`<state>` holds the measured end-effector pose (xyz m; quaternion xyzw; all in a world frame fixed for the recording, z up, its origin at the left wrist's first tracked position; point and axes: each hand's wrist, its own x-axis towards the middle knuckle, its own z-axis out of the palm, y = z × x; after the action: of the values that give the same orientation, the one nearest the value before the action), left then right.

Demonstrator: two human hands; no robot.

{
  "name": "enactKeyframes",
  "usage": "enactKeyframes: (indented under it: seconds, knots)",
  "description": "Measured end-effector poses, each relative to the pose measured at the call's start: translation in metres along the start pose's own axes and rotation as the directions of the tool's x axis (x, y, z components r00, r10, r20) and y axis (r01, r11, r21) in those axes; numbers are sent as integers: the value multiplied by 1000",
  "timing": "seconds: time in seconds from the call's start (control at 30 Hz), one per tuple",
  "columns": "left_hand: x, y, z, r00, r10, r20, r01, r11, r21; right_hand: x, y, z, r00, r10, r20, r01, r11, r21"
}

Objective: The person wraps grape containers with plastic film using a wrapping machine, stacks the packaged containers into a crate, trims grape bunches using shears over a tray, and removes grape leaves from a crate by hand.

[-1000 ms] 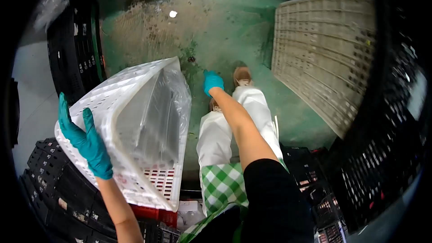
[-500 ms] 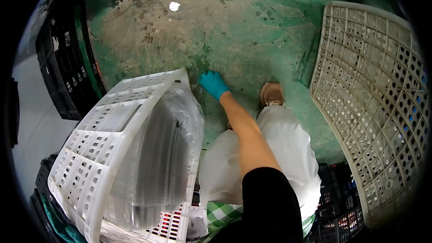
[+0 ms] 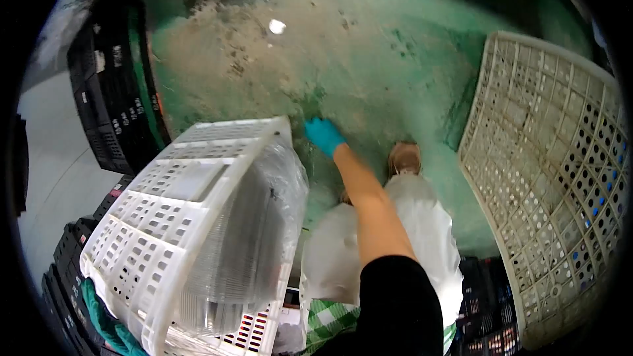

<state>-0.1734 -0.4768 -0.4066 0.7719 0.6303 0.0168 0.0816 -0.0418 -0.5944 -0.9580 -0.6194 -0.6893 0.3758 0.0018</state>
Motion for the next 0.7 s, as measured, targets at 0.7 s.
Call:
enactKeyframes:
  seconds: [0.7]
  knots:
    - [-8,-29,-34,950,312,16,-302,903,306,-365,-257,-452,776,627,-75,290,-248,924]
